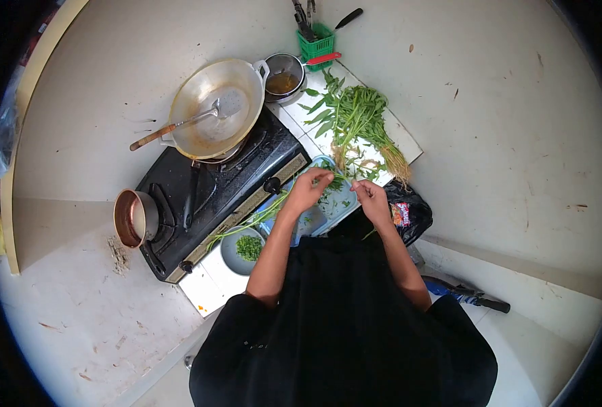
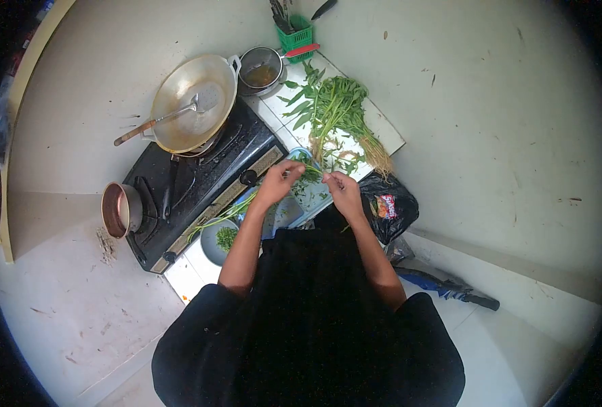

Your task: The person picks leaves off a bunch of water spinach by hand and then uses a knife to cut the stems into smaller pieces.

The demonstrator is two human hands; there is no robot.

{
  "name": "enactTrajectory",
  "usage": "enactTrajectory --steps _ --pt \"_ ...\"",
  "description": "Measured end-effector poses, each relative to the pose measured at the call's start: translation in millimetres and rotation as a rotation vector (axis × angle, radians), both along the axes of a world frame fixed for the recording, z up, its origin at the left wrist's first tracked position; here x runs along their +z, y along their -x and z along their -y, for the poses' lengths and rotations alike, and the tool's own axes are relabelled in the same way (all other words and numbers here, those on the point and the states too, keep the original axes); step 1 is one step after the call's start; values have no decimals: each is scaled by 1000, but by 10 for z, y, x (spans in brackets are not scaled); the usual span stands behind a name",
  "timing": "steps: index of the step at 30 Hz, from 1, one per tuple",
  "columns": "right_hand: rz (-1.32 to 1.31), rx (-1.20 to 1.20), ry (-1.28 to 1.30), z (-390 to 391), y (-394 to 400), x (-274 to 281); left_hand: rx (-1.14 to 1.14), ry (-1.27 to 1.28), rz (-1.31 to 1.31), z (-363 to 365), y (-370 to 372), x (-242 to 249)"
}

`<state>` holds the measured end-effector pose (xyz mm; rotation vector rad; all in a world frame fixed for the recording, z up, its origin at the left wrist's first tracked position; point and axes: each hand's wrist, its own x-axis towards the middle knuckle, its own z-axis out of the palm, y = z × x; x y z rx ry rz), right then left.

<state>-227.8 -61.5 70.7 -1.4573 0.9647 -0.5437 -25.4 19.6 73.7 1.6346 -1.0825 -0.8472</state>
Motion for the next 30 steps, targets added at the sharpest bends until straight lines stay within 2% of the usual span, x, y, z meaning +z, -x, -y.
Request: enactTrajectory --steps 1,5,7,8,13,17,19,20,22,23,24,26,27,28,29,30 --pt "-6 -6 -1 2 -6 16 -58 -1 57 -8 1 -6" --pt "3 7 10 22 -14 2 -12 -6 74 -4 -8 -46" --pt "2 21 20 14 -23 -73 14 -16 301 -2 -17 -26" --pt "3 34 31 16 -23 -104 16 -15 301 8 -22 -13" --pt "-62 46 85 -72 -95 -37 105 -24 621 79 18 -123" --pt "-85 13 83 -96 -96 76 248 -191 664 148 45 -213" --pt "-82 6 85 -74 -18 95 264 -321 451 153 -106 -275" --pt "-79 4 91 -51 30 102 264 -323 449 165 -134 -319" --pt "-42 10 132 -39 87 61 151 140 625 121 -170 -349" --pt "-81 32 104 -32 101 43 80 98 465 66 -142 -368" --pt "-118 55 77 -30 89 41 97 88 469 9 -75 -186" --pt "-104 105 96 -41 17 15 -25 -17 -227 -96 83 99" --pt "-81 142 141 -55 -38 -4 -5 -18 -226 -146 148 73" --pt "-57 181 184 -73 -86 -25 -26 -6 -335 -202 207 44" --pt "-53 206 161 -96 -129 -45 -44 8 -446 -268 225 15" --pt "-52 233 157 -105 -182 -27 -16 9 -447 -341 198 17"
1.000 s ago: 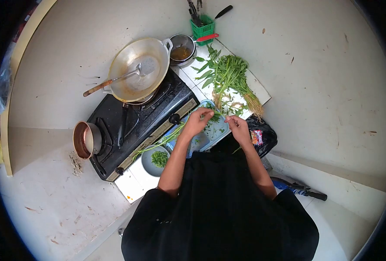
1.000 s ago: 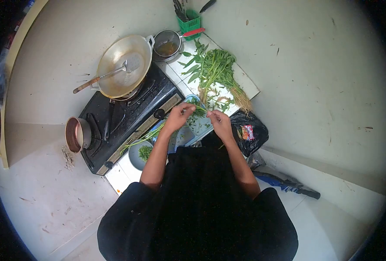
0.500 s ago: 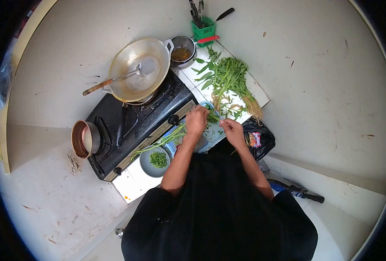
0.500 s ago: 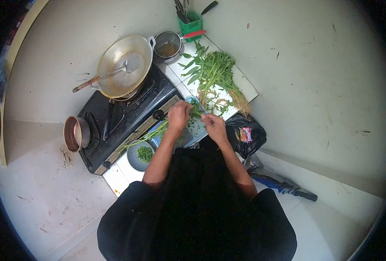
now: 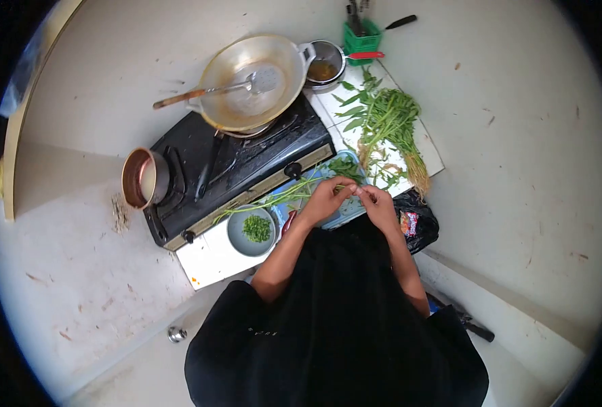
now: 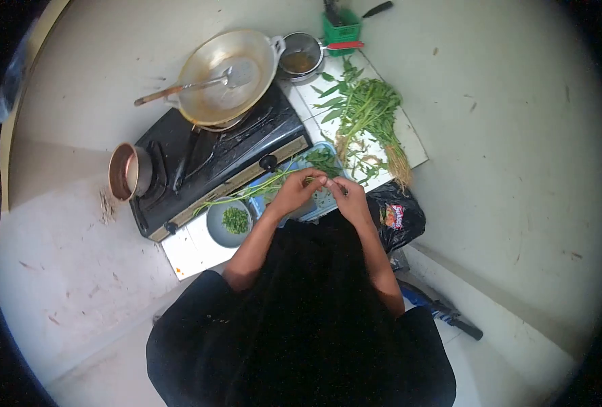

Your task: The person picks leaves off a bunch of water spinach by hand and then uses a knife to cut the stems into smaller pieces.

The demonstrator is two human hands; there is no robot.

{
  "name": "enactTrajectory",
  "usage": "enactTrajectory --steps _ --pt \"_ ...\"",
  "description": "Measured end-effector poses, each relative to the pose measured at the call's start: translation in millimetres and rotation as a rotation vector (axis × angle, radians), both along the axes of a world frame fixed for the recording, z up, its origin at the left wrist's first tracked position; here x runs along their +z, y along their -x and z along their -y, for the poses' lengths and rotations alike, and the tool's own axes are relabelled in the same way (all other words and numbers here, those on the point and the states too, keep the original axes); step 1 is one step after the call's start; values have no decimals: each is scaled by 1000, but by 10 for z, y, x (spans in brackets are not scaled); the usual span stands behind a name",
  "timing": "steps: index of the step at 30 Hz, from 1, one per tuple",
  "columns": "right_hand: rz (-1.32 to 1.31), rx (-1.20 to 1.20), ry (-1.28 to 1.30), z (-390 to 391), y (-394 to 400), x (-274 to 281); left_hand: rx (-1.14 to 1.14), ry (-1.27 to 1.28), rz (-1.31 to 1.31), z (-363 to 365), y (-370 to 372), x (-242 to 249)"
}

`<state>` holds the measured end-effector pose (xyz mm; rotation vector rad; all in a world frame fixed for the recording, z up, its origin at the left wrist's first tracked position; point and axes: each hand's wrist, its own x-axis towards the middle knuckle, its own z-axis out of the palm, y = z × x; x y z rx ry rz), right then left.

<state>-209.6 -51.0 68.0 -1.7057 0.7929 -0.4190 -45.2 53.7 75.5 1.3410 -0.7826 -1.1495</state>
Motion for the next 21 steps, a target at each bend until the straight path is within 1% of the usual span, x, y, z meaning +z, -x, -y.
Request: enactTrajectory --steps 2,3,4,6,7,8,9,10,12,13,14,15,16,18,19,20,21 --pt "16 91 5 -33 -100 36 11 -58 205 -196 -65 6" --pt "19 117 -23 -45 -145 69 23 -140 221 -293 -122 165" --pt "16 140 -24 -67 -181 95 46 -144 217 -410 -196 229" --pt "-32 260 -119 -84 -241 144 77 -139 357 -624 -353 342" --pt "-90 313 -115 -94 -287 155 138 -237 338 -738 -444 474" --pt "-91 327 -110 -70 -329 170 243 -188 409 -868 -566 431" --pt "-139 401 -80 -46 -391 259 346 -140 480 -1006 -694 391" --pt "-188 472 -53 -36 -447 306 398 -181 509 -1154 -830 424" --pt "-160 495 -70 7 -565 252 496 -296 553 -1426 -1057 539" --pt "-115 501 -31 28 -632 236 543 -216 566 -1556 -1177 463" --pt "-68 507 6 42 -701 239 592 -282 569 -1665 -1265 466" --pt "-125 547 122 61 -763 325 648 -330 536 -1717 -1269 604" --pt "-128 548 126 62 -830 310 687 -311 598 -1817 -1328 546" --pt "-99 543 266 20 -961 218 729 -447 594 -2009 -1416 478" --pt "-54 531 341 -28 -1036 141 778 -471 655 -2039 -1404 479" --pt "-59 531 348 -48 -1087 74 829 -493 716 -2053 -1388 473" --pt "-1 501 440 -107 -1143 55 838 -613 729 -2057 -1353 532"
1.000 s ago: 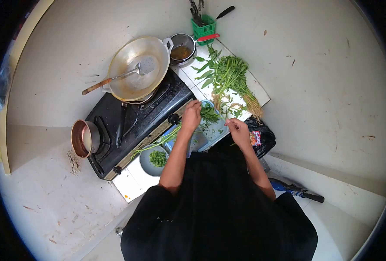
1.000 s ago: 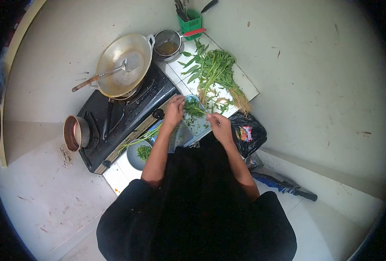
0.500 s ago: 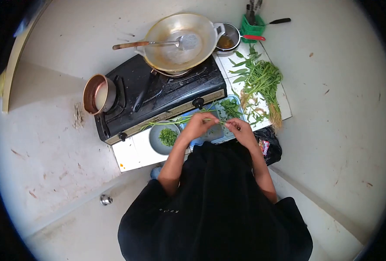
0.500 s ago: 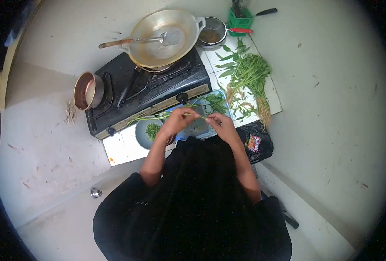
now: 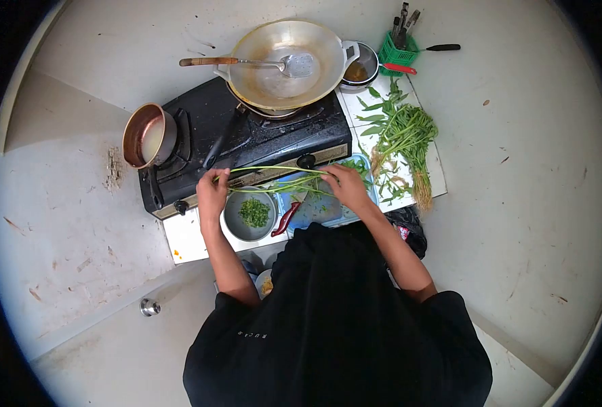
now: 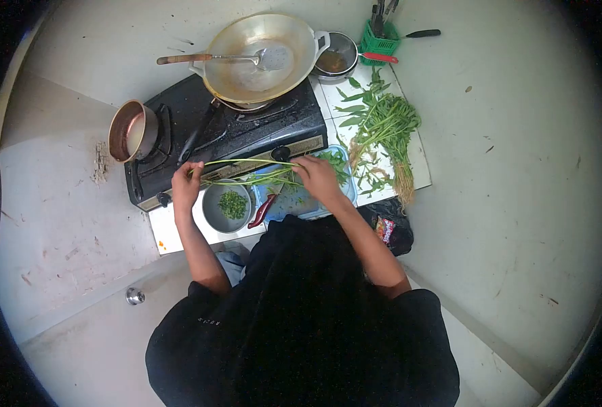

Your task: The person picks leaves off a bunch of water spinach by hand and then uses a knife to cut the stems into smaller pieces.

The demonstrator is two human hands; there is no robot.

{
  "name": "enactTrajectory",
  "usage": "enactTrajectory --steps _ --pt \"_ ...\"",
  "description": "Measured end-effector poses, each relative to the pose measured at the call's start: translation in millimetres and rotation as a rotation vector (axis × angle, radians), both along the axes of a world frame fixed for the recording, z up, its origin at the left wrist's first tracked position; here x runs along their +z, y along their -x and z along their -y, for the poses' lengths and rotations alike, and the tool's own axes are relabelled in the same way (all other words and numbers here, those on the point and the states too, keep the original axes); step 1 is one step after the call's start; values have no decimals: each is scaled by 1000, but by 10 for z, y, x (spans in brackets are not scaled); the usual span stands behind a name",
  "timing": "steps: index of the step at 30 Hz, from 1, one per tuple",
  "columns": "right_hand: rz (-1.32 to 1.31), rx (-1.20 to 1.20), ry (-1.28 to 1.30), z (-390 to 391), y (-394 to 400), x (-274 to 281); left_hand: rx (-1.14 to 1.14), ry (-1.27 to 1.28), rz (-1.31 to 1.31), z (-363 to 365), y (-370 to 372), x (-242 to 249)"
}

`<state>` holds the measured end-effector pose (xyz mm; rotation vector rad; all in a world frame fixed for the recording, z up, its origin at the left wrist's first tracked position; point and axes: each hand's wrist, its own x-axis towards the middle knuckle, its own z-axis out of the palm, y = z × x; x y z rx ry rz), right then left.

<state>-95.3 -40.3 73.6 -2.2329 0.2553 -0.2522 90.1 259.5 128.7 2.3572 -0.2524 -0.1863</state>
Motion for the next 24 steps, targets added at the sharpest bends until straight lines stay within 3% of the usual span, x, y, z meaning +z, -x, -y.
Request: enactTrajectory --steps 3,6,9,11,13,15,17,19,21,22,24 --pt "48 -11 109 -138 -103 -81 130 -188 88 -13 120 -90" --pt "264 -63 314 -203 -133 -197 204 -233 158 -96 151 -396" --pt "218 -140 339 -230 43 -323 234 -349 156 -56 243 -414" --pt "-16 -61 308 -222 242 -533 219 -424 142 39 349 -425" --pt "-46 -69 307 -230 380 -647 291 -563 485 179 468 -506" --pt "-77 -76 307 -245 490 -751 275 -547 532 357 572 -456" --pt "-105 -71 385 -243 511 -837 62 -232 389 532 644 -365" --pt "-139 -59 380 -264 487 -853 -173 127 -50 646 651 -493" --pt "-175 -53 371 -302 468 -847 -407 -114 -318 694 629 -668" --pt "-199 -43 359 -300 462 -821 -412 -119 -318 685 642 -743" --pt "-226 -46 348 -265 491 -789 -552 -261 -12 707 672 -834"
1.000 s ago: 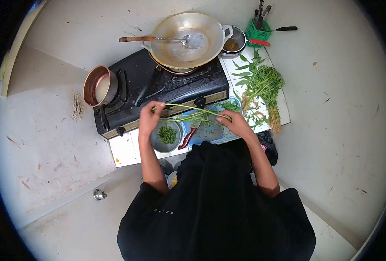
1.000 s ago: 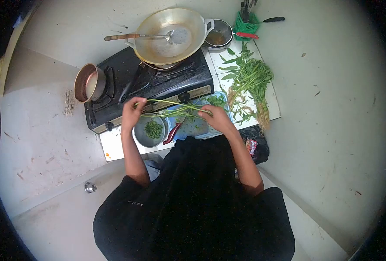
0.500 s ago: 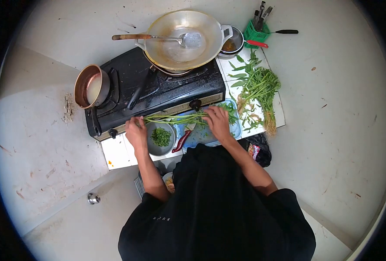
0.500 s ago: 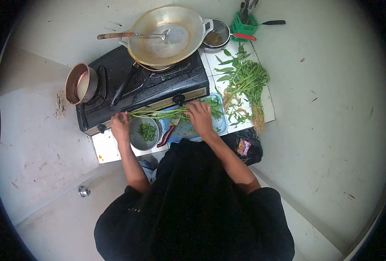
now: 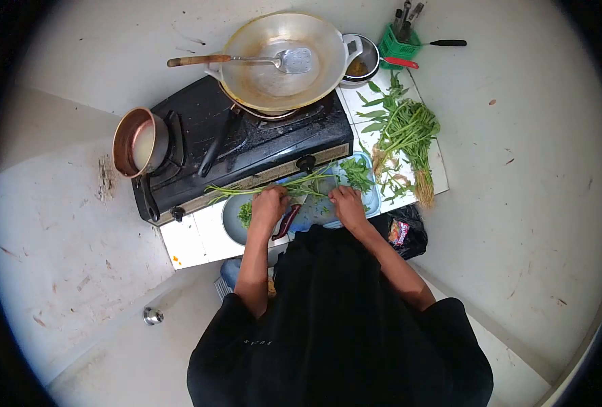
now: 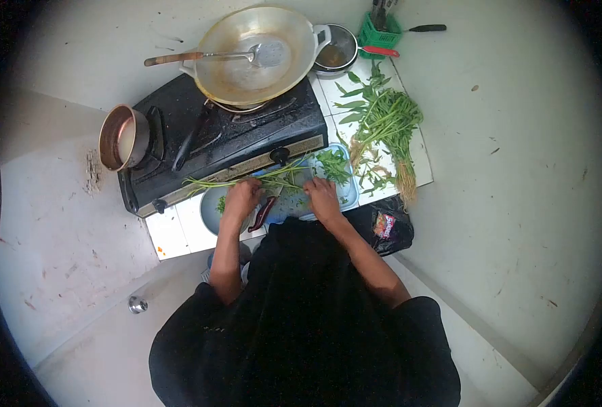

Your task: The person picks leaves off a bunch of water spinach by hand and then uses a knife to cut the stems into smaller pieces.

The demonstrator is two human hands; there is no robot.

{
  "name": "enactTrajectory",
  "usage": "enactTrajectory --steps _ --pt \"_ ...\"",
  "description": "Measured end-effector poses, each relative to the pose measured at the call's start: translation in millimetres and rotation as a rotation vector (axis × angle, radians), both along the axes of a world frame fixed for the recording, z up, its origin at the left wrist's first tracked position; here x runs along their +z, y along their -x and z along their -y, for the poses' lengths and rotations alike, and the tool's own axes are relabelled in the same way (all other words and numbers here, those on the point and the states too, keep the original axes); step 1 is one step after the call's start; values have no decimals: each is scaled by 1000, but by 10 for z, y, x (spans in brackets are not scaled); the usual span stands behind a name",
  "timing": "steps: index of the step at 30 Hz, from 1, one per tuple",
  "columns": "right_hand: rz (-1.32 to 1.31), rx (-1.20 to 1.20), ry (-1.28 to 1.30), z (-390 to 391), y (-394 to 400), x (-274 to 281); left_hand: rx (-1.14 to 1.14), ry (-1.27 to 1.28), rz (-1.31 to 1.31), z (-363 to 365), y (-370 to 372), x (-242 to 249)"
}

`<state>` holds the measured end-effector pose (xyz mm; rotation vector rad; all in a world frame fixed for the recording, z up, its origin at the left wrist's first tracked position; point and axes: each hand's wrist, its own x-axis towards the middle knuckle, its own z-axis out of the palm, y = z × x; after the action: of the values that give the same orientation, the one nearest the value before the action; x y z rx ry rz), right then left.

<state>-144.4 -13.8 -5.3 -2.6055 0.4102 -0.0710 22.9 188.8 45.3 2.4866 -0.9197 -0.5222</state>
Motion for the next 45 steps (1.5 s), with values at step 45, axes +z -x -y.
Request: enactTrajectory --steps 45 --pt "445 -584 -1142 293 806 535 -152 638 -863 1637 845 401"
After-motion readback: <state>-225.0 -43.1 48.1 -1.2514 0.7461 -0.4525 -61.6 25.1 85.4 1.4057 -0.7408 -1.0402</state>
